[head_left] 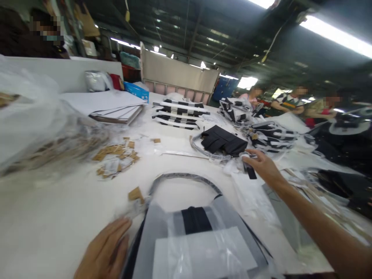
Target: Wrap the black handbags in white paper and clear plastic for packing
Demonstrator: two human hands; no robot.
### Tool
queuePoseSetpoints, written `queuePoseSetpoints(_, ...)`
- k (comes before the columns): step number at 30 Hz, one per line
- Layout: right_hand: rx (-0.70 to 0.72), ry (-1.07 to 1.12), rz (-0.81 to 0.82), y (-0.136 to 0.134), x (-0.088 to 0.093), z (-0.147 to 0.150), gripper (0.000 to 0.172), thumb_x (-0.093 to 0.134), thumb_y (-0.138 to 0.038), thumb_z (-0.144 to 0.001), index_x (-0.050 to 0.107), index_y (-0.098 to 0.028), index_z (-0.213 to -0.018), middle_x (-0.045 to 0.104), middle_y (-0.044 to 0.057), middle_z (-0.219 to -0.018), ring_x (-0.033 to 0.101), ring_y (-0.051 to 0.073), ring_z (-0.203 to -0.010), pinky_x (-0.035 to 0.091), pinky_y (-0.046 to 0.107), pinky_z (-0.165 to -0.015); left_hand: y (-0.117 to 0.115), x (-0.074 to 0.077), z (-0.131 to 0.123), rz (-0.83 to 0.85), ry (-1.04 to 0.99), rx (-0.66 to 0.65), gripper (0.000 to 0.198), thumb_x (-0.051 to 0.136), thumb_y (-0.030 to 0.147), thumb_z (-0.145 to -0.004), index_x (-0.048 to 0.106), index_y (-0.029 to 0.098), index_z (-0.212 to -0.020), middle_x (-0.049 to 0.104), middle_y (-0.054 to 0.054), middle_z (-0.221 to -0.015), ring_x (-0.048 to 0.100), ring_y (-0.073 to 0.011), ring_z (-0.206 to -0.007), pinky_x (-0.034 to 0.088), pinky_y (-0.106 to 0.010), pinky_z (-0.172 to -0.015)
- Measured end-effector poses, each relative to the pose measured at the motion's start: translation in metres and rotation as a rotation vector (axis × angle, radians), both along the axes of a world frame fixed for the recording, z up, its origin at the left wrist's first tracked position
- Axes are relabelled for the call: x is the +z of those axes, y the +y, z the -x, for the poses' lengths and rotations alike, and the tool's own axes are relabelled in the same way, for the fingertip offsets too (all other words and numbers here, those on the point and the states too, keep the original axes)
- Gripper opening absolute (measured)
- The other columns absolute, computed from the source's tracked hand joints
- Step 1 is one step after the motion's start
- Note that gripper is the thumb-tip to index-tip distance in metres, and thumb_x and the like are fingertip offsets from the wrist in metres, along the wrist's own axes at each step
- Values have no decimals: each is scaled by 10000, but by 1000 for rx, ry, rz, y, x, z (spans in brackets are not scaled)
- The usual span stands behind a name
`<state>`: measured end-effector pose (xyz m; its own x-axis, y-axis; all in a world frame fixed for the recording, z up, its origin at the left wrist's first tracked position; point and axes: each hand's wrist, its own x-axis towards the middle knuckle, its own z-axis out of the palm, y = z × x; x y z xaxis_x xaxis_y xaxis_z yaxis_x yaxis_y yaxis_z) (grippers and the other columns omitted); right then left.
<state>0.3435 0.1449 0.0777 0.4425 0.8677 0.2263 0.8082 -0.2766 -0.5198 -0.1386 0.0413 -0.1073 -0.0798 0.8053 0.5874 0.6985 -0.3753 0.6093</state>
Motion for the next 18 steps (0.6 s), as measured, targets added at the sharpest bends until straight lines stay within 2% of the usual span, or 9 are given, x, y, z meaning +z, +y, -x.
queuePoseSetpoints(2,131,-49,40,-6,7,44,505,601,-534,-783,669,-200,-1155,692,50,-719,646,232,-683,456,323,-633,-5,15,-4,17,-27,-13,289,560,339,-862,660,390,-1128,699,36,-1144,673,-223,-1041,562,-405,-968)
queuePoseSetpoints(4,249,-128,150,-8,3,91,399,592,-496,-804,700,-229,-1080,685,41,-703,627,216,-653,432,316,-626,1,32,-7,4,-73,-24,234,514,306,-905,663,301,-1084,694,-12,-1121,658,-207,-1061,558,-366,-958)
queuePoseSetpoints(7,439,-185,327,-6,-17,156,294,524,-398,-876,703,-223,-1032,702,48,-752,631,204,-701,422,304,-664,25,57,-13,46,-84,-91,254,484,271,-919,647,248,-1112,668,-46,-1160,613,-212,-1123,497,-393,-1023)
queuePoseSetpoints(9,546,-175,391,-2,-32,186,304,441,-350,-928,710,-209,-957,714,56,-789,638,195,-732,429,294,-685,49,72,-21,122,-56,-141,269,487,234,-897,646,227,-1113,667,-57,-1165,596,-222,-1140,467,-409,-1045)
queuePoseSetpoints(11,628,-181,386,1,-43,202,313,407,-293,-941,708,-209,-957,724,54,-854,645,189,-779,440,287,-718,75,84,-33,256,11,-196,289,503,191,-870,645,217,-1121,664,-61,-1189,597,-219,-1136,457,-389,-1045)
queuePoseSetpoints(13,725,-260,331,4,-48,208,282,456,-218,-902,692,-209,-1056,719,60,-985,640,196,-898,443,295,-808,100,91,-47,379,127,-238,358,506,162,-867,611,199,-1207,631,-71,-1271,567,-216,-1193,417,-369,-1081)
queuePoseSetpoints(16,920,-413,267,9,-54,213,416,534,-113,-799,646,-197,-1191,667,81,-1173,584,217,-1085,406,317,-956,132,89,-66,485,272,-314,443,550,127,-829,586,182,-1267,617,-85,-1304,563,-231,-1211,410,-356,-1080)
queuePoseSetpoints(18,1012,-464,280,14,-60,218,471,526,-69,-772,636,-199,-1211,656,85,-1204,581,222,-1106,409,319,-965,146,82,-76,514,324,-357,448,581,105,-791,614,172,-1232,655,-103,-1235,599,-254,-1154,446,-366,-1033)
